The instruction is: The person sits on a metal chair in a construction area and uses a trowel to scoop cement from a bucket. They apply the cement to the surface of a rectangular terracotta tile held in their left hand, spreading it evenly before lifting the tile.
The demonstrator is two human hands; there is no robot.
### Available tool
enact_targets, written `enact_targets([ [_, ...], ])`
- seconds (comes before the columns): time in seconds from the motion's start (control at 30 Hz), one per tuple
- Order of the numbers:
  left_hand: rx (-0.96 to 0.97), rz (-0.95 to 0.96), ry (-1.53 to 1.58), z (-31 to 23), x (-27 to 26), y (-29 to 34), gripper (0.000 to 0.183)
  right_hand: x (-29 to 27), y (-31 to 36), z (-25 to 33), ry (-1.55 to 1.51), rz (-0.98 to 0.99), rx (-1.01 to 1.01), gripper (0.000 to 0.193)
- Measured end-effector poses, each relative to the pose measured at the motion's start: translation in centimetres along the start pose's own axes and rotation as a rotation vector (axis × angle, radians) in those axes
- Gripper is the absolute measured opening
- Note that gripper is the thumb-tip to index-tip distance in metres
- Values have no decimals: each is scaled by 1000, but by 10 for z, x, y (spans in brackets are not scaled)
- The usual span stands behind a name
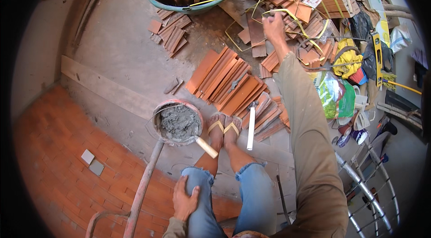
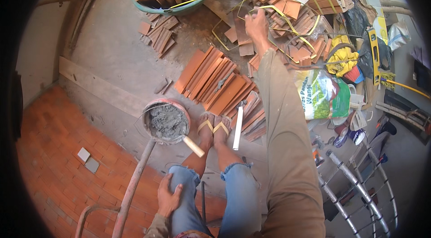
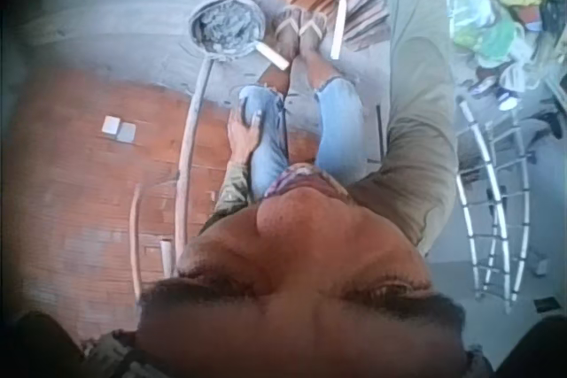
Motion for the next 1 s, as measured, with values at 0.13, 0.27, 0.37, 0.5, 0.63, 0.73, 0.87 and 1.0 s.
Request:
enact_targets([
  [0.13, -2, -44, -25, 4, -14, -7, 59, 21, -59, 13, -338, 36, -38, 56],
  [0.27, -39, -118, -22, 9, -33, -11, 58, 57, -93, 23, -503, 171, 163, 57],
  [0.37, -11, -137, -33, 1, -42, -26, 58, 37, -135, 6, -640, 137, 226, 54],
  [0.5, 6, -136, -44, 1, -41, -25, 57, 28, -127, -8, -782, 18, 211, 43],
  [0.63, -36, -89, 3, 7, -24, -9, 55, 14, -54, -15, -1115, 67, 363, 29],
  [0.73, -15, -60, 17, 10, -2, 4, 53, -9, -19, -43, -1455, 162, 456, 26],
  [0.87, -25, -9, 76, 12, 24, 14, 50, -104, -46, -98, -1576, 91, 492, 33],
  [1.0, -95, -7, 118, 28, 60, 4, 50, -195, -39, -138, -1736, 141, 619, 45],
])
Point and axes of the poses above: each hand's wrist, its own y-axis away from the middle knuckle, its own x-axis out of the palm, z = x × y, the point moved 6 cm from there along -y, towards the middle knuckle, and after that the axes turned 8 degrees about x, right-handed, at the moved point
